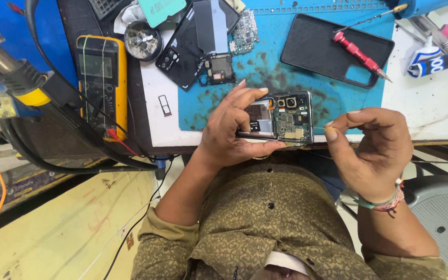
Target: The person removes a mobile phone from its protective case, plugs in a charging cable, and then uses a screwdriver, tweezers, and a pry tool to disassemble the internal components and motherboard.
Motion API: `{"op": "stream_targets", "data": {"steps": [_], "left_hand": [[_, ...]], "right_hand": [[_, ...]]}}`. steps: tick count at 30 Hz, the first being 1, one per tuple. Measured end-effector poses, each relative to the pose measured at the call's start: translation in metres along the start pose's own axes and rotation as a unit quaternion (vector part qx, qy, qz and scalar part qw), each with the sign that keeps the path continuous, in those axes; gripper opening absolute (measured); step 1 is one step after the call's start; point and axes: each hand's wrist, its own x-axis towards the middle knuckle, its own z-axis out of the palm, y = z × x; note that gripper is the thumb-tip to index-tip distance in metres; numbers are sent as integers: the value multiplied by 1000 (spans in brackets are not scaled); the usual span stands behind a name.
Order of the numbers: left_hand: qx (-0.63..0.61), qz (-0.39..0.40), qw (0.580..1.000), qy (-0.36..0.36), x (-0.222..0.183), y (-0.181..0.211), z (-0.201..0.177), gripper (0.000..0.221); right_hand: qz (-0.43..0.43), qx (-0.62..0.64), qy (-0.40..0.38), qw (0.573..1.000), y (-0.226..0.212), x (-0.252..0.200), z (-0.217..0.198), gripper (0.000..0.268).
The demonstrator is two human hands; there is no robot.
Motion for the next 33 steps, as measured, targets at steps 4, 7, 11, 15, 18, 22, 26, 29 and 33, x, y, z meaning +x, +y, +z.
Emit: {"op": "stream_targets", "data": {"steps": [4, 7, 11, 15, 18, 22, 26, 29, 33], "left_hand": [[-1, 1, 1000, -4, 0, 0, 0, 70], [1, 2, 1000, -2, 0, 1, 1, 70], [10, 16, 1000, -7, 1, 0, 0, 70], [12, 30, 999, -17, 0, -2, 0, 69], [16, 35, 999, -22, 0, -4, -1, 69], [12, 34, 999, -18, -1, -3, -2, 66], [19, 37, 999, -9, 0, -4, -2, 67], [20, 30, 999, -8, -3, -4, -1, 67], [28, 28, 999, -9, -1, -5, -3, 64]], "right_hand": [[-2, -5, 0, 1000, 1, -1, 0, 33], [-7, -16, -3, 1000, -1, 1, 0, 34], [-23, -51, -14, 998, -7, 7, 2, 36], [0, -38, -36, 999, -9, 11, 1, 39], [47, -4, -28, 998, -4, 11, 3, 40], [55, 67, -3, 996, 3, 8, 12, 35], [51, 70, 50, 995, 9, 3, 22, 35], [38, 76, 55, 995, 14, -1, 27, 34], [51, 73, 52, 995, 21, 2, 28, 30]]}}
